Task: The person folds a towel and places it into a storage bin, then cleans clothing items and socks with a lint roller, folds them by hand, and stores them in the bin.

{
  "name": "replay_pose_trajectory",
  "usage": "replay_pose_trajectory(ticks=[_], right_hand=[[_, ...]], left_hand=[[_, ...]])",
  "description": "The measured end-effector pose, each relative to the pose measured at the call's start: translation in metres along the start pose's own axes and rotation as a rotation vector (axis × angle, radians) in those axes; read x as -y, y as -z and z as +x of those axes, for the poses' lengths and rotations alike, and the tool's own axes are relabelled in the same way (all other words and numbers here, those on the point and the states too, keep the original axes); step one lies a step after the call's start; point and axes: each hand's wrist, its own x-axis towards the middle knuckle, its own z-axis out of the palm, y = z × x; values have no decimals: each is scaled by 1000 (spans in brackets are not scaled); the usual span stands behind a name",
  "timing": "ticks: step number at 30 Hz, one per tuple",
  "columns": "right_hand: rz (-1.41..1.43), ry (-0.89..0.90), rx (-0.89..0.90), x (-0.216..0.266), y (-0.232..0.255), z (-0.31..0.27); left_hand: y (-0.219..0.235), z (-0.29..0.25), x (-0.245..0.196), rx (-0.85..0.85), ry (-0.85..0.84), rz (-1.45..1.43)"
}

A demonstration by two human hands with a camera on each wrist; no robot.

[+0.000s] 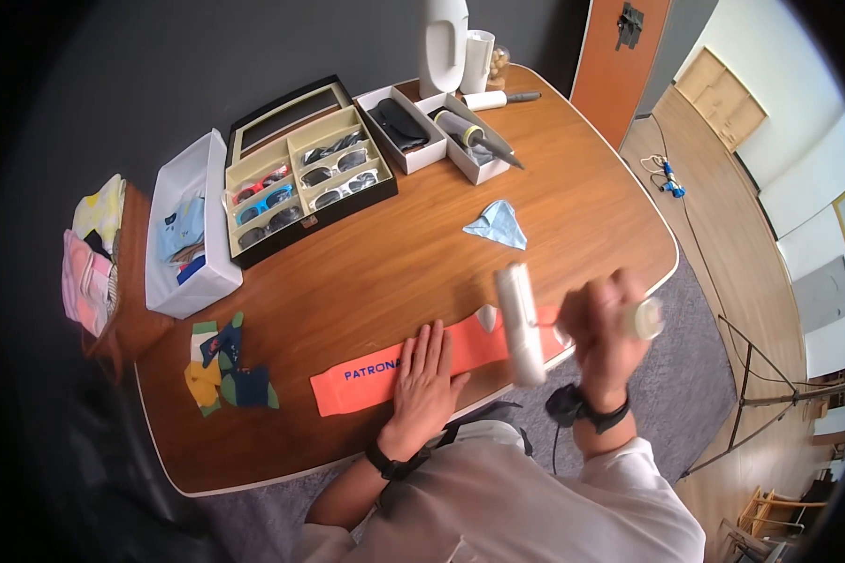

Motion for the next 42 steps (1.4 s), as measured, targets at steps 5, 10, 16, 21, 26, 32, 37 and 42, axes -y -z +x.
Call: replay_pose_trajectory(ticks=[5,10,16,21,26,32,37,42], right_hand=[[-6,-222,84,-11,-6,-19],[102,-248,-37,-12,11,-9],[1,-154,-136,-22,43,12],[149,-81,-229,-24,74,37],[230,63,-360,-37,102,72],[489,126,-599,-105,140,101],[641,60,-678,-180,209,93],[146,-290,-924,-219,229,53]], left_hand=[[-5,-3,2,8,74,115],[-4,-3,2,23,83,133],[-3,-2,2,3,80,134],[0,-7,6,-26,75,138],[4,-21,18,-53,158,133],[6,-27,23,-90,175,69],[45,-64,38,-253,273,-257],[55,-135,75,-702,780,-68]])
